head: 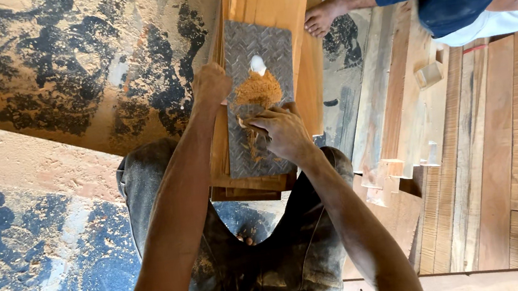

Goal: The person sands a wooden door using a sanding block and sandpaper, applying wood filler to surface imperfections and then sanding the area smooth.

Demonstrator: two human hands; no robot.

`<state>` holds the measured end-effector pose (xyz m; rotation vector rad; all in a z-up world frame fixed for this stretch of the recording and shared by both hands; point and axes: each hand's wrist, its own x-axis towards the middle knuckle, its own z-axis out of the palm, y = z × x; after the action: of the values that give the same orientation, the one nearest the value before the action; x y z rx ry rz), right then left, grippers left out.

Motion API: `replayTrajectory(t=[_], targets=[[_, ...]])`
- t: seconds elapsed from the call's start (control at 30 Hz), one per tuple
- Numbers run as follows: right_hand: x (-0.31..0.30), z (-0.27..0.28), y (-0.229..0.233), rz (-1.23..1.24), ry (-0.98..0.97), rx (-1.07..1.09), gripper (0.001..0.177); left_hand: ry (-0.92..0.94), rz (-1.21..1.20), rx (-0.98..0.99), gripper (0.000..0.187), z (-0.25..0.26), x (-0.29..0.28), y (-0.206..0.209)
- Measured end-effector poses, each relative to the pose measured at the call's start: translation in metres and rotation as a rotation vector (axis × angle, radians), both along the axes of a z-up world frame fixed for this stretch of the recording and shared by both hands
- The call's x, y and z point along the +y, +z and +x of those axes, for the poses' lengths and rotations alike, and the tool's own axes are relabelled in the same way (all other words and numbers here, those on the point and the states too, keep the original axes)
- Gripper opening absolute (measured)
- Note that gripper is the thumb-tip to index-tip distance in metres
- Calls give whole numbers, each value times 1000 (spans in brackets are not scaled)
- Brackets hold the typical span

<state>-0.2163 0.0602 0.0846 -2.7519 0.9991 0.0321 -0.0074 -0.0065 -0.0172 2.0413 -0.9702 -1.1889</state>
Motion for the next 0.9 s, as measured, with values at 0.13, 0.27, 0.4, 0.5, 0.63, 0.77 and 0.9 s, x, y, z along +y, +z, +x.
replayTrajectory(t=[0.13, 0.27, 0.4, 0.5, 0.63, 0.77, 0.9], targets=[[10, -11, -2, 11, 14, 7, 47, -27, 21, -6, 25, -2, 2, -7], [17, -14, 3, 26, 16, 127, 39, -19, 52, 22, 28, -3, -4, -14], [32, -27, 3, 40, -21, 163, 36, -2, 75, 56, 25, -6, 0, -14], [28, -34, 6, 143, -32, 128, 40, -10, 21, 37, 19, -2, 4, -4], [9, -42, 5, 543, -337, -179, 37, 54, 17, 143, 13, 2, 16, 14], [-4, -41, -6, 119, -114, -360, 35, 100, 7, 214, 10, -1, 17, 21], [26, -15, -20, -157, -109, -284, 46, 81, 18, 150, 12, -3, 12, 17]])
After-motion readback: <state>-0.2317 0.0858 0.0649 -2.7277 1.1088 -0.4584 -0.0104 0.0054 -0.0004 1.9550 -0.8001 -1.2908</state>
